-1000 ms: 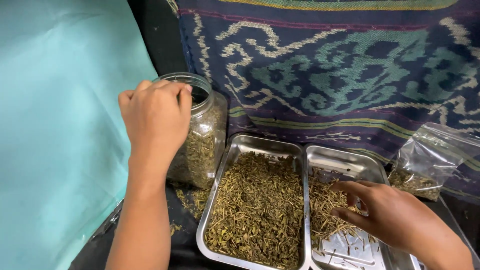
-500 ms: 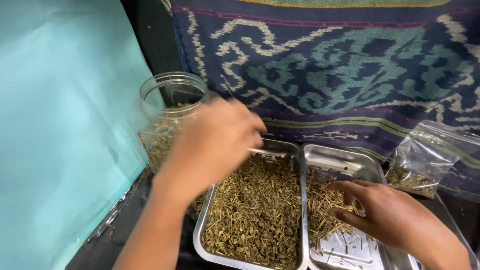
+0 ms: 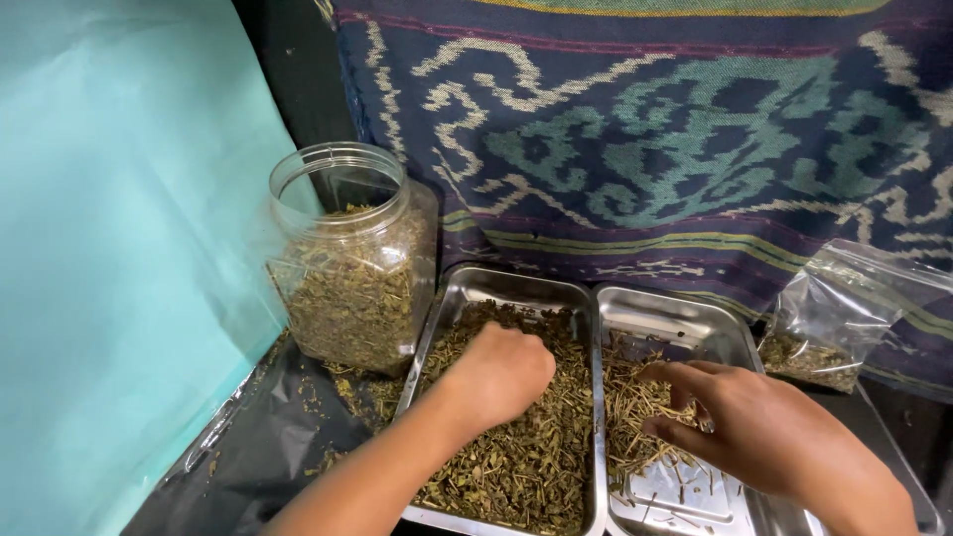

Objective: Sorting dried tea leaves by hand to remove stems and impurities

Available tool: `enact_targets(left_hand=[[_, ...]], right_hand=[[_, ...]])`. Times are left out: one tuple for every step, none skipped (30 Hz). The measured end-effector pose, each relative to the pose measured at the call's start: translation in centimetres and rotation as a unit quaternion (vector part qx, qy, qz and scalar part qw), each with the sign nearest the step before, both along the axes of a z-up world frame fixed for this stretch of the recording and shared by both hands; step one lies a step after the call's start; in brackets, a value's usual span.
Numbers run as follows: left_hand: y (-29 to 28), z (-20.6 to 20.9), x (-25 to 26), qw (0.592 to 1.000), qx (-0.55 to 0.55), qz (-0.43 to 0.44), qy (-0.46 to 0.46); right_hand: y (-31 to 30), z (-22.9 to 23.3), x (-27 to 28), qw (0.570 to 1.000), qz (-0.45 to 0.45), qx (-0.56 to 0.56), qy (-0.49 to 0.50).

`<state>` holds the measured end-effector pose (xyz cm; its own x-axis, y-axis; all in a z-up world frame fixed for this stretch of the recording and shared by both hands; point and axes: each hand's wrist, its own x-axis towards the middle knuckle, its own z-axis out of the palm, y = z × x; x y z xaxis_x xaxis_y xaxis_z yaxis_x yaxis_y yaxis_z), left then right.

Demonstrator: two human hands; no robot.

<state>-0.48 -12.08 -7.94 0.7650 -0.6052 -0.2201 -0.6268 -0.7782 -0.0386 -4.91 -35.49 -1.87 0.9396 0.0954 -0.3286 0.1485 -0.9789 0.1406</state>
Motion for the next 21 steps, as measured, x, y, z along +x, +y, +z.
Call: enact_targets(left_hand=[[0.0, 0.1, 0.0, 1.000, 0.000, -0.001, 0.000], [0.0, 0.1, 0.0, 1.000, -0.005, -0.009, -0.003], [0.0, 0.2, 0.1, 1.000, -0.011, -0.016, -0.006], [0.2, 0.6, 0.0, 1.000, -0.011, -0.015, -0.007], [0.4, 1.1, -0.1, 0.999, -0.039, -0.016, -0.002], [0.5, 1.5, -0.2, 0.998, -0.067, -0.019, 0.004], [0.6, 1.7, -0.1, 0.998, -0.067, -0.018, 0.004], [0.8, 2.0, 0.0, 0.996, -0.086, -0.021, -0.002], [0.9, 2.2, 0.2, 0.994, -0.106, -0.023, -0.009], [1.1, 2.3, 0.5, 0.994, -0.105, -0.023, -0.009], [1.2, 2.4, 0.8, 0.992, -0.111, -0.027, -0.047], [1.4, 2.4, 1.1, 0.989, -0.117, -0.030, -0.084], [1.8, 2.9, 0.9, 0.989, -0.117, -0.030, -0.084], [2.2, 3.4, 0.8, 0.975, -0.195, -0.035, -0.100], [2.6, 3.9, 0.6, 0.954, -0.273, -0.038, -0.115], [2.7, 4.3, 0.4, 0.954, -0.273, -0.038, -0.115], [2.8, 4.8, 0.2, 0.949, -0.301, -0.024, -0.091], [2.8, 5.3, 0.0, 0.942, -0.328, -0.010, -0.067], [2.6, 5.1, 0.0, 0.942, -0.328, -0.010, -0.067], [2.4, 5.0, 0.1, 0.942, -0.332, -0.020, -0.050], [2.2, 4.8, 0.1, 0.941, -0.335, -0.031, -0.032]], right_hand=[[0.0, 0.0, -0.1, 1.000, -0.001, 0.000, 0.000], [0.0, 0.0, 0.0, 1.000, 0.003, 0.003, 0.000], [0.1, 0.0, 0.0, 1.000, 0.006, 0.006, -0.001], [0.2, 0.1, 0.0, 1.000, 0.007, 0.005, -0.001], [0.3, 0.2, 0.0, 1.000, 0.002, -0.004, 0.004], [0.3, 0.2, -0.1, 1.000, -0.005, -0.012, 0.010], [0.3, 0.1, 0.0, 1.000, -0.005, -0.012, 0.010], [0.2, 0.1, 0.0, 1.000, -0.003, -0.006, 0.006], [0.2, 0.0, 0.1, 1.000, 0.000, 0.000, 0.003], [0.1, 0.0, 0.0, 1.000, -0.001, 0.001, 0.002], [0.1, 0.0, 0.0, 1.000, 0.003, 0.005, -0.004], [0.0, -0.1, -0.1, 1.000, 0.007, 0.009, -0.009], [0.0, -0.1, 0.0, 1.000, 0.007, 0.009, -0.008], [0.0, -0.1, 0.1, 1.000, 0.011, 0.004, 0.001], [0.1, -0.2, 0.2, 1.000, 0.014, -0.001, 0.011], [0.1, -0.1, 0.2, 1.000, 0.014, -0.001, 0.011], [0.1, -0.1, 0.2, 1.000, 0.015, 0.003, 0.007], [0.1, 0.0, 0.1, 1.000, 0.015, 0.006, 0.002], [0.0, -0.2, 0.0, 1.000, 0.015, 0.006, 0.002], [-0.1, -0.3, -0.2, 0.998, 0.037, 0.021, -0.040], [-0.1, -0.4, -0.3, 0.994, 0.058, 0.037, -0.082]])
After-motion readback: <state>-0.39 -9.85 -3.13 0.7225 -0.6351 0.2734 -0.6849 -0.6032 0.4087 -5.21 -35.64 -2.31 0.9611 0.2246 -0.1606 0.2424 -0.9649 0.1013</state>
